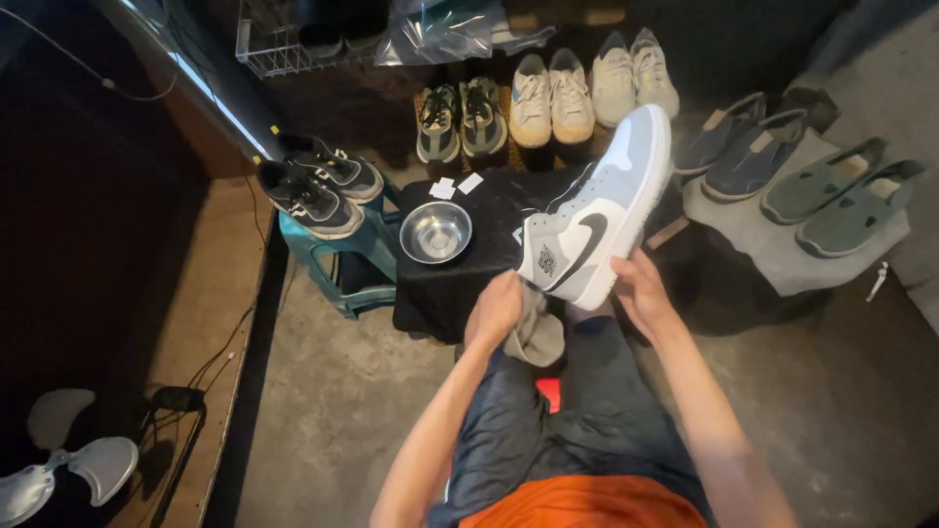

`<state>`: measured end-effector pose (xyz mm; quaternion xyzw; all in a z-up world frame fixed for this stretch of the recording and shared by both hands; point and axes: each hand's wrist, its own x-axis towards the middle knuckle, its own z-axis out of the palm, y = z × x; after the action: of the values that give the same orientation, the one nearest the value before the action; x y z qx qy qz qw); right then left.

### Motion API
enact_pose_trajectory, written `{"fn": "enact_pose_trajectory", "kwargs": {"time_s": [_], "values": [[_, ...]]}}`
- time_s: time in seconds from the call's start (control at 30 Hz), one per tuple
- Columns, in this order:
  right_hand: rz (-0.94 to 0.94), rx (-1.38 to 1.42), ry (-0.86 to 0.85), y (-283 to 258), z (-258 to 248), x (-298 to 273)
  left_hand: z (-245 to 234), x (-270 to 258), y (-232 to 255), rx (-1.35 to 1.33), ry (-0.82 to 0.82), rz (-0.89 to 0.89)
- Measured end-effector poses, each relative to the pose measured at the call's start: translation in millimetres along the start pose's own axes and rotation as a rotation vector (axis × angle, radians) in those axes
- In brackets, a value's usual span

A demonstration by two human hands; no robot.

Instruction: The person scrubs the sole of a white sneaker with a brush, then wipes the sole and upper with a cloth. The person holds the shoe, rotates it to access different areas, and uses a brush and cloth to clean the surfaces.

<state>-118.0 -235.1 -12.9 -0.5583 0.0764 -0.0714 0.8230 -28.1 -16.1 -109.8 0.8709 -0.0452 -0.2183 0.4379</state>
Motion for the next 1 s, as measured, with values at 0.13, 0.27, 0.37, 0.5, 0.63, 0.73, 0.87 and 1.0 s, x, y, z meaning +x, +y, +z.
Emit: {"fn": "enact_pose_trajectory", "kwargs": {"time_s": [0.13, 0.27, 0.37, 0.5, 0.63, 0.73, 0.87, 1.0], "values": [[-0.006, 0.003, 0.048, 23.1, -13.1, 11.1, -19.5, 21.2, -10.2, -0.118, 0.311, 0.334], [0.102, -0.029, 0.102, 36.4, -19.4, 8.8, -28.9, 36.5, -60.2, 0.299, 0.321, 0.347], [0.124, -0.032, 0.129, 39.7, -20.9, -2.7, -43.3, -24.2, -26.2, 0.514, 0.268, 0.354], [0.093, -0.003, 0.144, 50.1, -31.5, -4.9, -51.6, -101.7, 34.7, 0.386, 0.275, 0.303], [0.100, -0.016, 0.158, 50.8, -31.7, -16.8, -14.0, -54.4, -25.0, 0.396, 0.275, 0.351], [0.115, -0.027, 0.151, 56.4, -39.6, -19.6, -1.9, -39.5, -33.0, 0.413, 0.359, 0.387], [0.095, -0.013, 0.156, 45.1, -34.0, -26.7, -11.4, -55.0, -7.4, 0.441, 0.271, 0.415], [0.110, -0.026, 0.171, 31.0, -29.1, -36.7, -2.6, -64.0, 0.3, 0.623, 0.428, 0.538]]}}
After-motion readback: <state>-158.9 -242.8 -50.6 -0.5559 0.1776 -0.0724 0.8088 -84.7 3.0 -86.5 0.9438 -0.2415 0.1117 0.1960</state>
